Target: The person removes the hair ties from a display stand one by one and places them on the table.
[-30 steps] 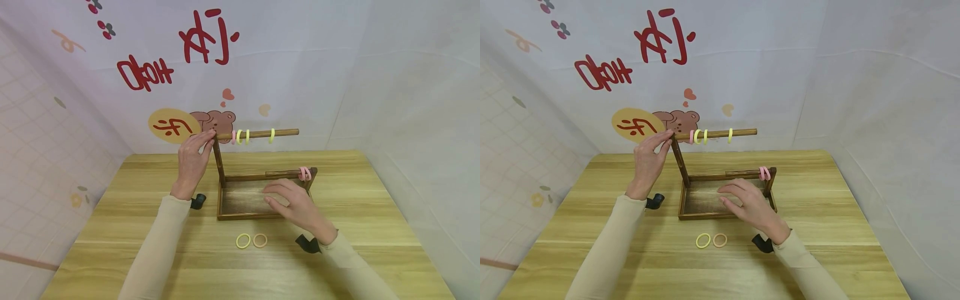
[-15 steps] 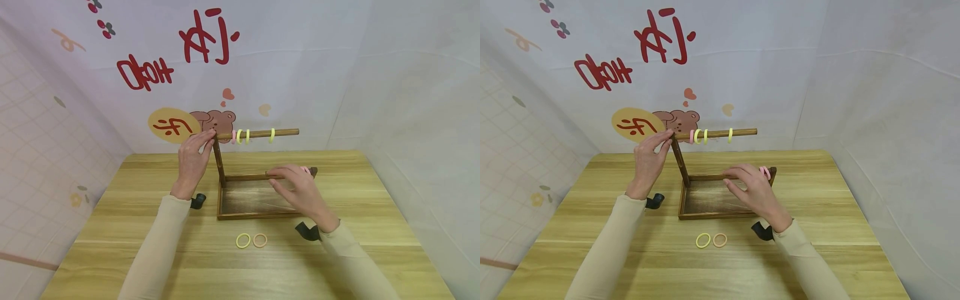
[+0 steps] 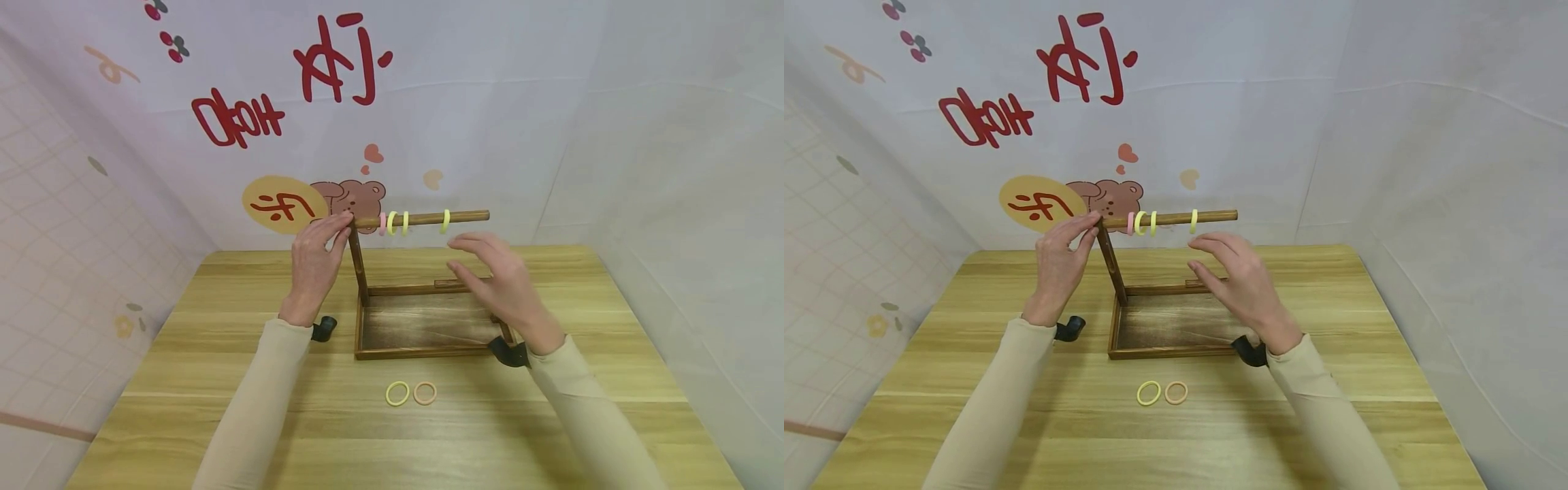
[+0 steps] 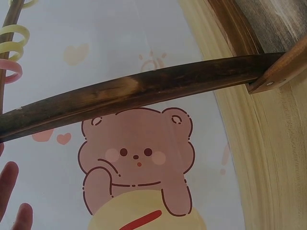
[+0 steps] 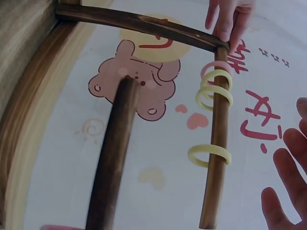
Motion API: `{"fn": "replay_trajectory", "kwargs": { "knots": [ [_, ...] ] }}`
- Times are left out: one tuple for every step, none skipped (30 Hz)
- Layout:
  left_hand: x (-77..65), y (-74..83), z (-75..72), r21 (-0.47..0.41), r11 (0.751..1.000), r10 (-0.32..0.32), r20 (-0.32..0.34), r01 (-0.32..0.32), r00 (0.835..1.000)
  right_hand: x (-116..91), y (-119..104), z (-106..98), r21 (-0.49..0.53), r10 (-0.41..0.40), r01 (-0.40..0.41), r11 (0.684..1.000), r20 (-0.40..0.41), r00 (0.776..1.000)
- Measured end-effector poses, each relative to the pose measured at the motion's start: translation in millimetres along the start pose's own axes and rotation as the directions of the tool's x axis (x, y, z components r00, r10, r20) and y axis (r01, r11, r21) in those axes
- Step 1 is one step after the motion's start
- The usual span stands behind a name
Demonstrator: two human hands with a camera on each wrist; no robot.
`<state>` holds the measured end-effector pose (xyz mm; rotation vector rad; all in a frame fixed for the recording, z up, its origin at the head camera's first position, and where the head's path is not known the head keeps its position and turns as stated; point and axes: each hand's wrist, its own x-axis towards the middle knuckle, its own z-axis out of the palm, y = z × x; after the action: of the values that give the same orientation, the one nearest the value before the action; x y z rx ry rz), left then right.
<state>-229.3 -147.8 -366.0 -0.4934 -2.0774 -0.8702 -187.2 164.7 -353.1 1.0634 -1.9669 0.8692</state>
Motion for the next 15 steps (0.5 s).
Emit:
{"fn": "replay_trajectory", "kwargs": {
  "knots": [
    [0.2, 0.1, 0.0, 0.0, 1.0, 0.002, 0.0, -0.002, 1.0, 2.1, 0.9, -1.4, -0.008, -0.003, 0.003, 1.0, -0.003, 1.0],
    [0.4, 0.3, -0.1, 0.0, 1.0, 0.003, 0.0, -0.003, 1.0, 4.2, 1.5, -2.8, -0.019, -0.006, 0.006, 1.0, -0.004, 1.0],
    [0.6, 0.4, -0.2, -0.001, 1.0, 0.004, -0.001, -0.004, 1.0, 6.2, 1.9, -4.3, -0.033, -0.007, 0.007, 0.999, -0.002, 1.0],
    [0.7, 0.5, -0.2, -0.001, 1.0, 0.006, -0.001, -0.006, 1.0, 8.1, 2.2, -5.7, -0.05, -0.007, 0.008, 0.999, 0.004, 1.0],
    [0.8, 0.6, -0.3, -0.001, 1.0, 0.007, 0.0, -0.007, 1.0, 9.9, 2.8, -6.7, -0.063, -0.009, 0.009, 0.998, 0.008, 1.0],
    [0.8, 0.6, -0.4, -0.002, 1.0, 0.008, 0.0, -0.008, 1.0, 11.5, 3.4, -7.6, -0.074, -0.008, 0.009, 0.997, 0.012, 1.0],
    [0.8, 0.8, -0.6, -0.002, 1.0, 0.009, 0.0, -0.009, 1.0, 13.1, 4.0, -8.3, -0.086, -0.008, 0.01, 0.996, 0.02, 1.0],
    [0.7, 0.7, -0.6, -0.002, 1.0, 0.008, 0.0, -0.008, 1.0, 14.5, 4.7, -8.7, -0.095, -0.008, 0.009, 0.995, 0.019, 1.0],
    [0.7, 0.7, -0.7, -0.002, 1.0, 0.008, 0.001, -0.008, 1.0, 15.8, 5.6, -8.9, -0.104, -0.006, 0.009, 0.995, 0.022, 1.0],
    [0.6, 0.9, -0.8, -0.003, 1.0, 0.008, 0.001, -0.008, 1.0, 16.9, 6.8, -9.0, -0.111, -0.005, 0.007, 0.994, 0.024, 1.0],
    [0.5, 0.8, -0.7, -0.004, 1.0, 0.007, 0.0, -0.007, 1.0, 18.0, 8.0, -8.8, -0.113, -0.003, 0.006, 0.994, 0.025, 1.0],
    [0.5, 1.0, -0.8, -0.003, 1.0, 0.007, 0.0, -0.007, 1.0, 19.0, 9.2, -8.5, -0.118, -0.001, 0.004, 0.993, 0.025, 1.0],
    [0.6, 1.2, -1.0, -0.002, 1.0, 0.008, 0.001, -0.008, 1.0, 19.9, 10.5, -8.3, -0.126, 0.002, 0.001, 0.992, 0.027, 1.0],
    [0.4, 1.2, -1.1, 0.0, 1.0, 0.008, 0.003, -0.008, 1.0, 20.6, 11.9, -8.1, -0.135, 0.006, -0.002, 0.991, 0.03, 1.0],
    [0.5, 1.5, -1.3, 0.001, 1.0, 0.009, 0.005, -0.009, 1.0, 21.6, 12.8, -8.0, -0.145, 0.009, -0.004, 0.989, 0.036, 0.999]
  ]
}}
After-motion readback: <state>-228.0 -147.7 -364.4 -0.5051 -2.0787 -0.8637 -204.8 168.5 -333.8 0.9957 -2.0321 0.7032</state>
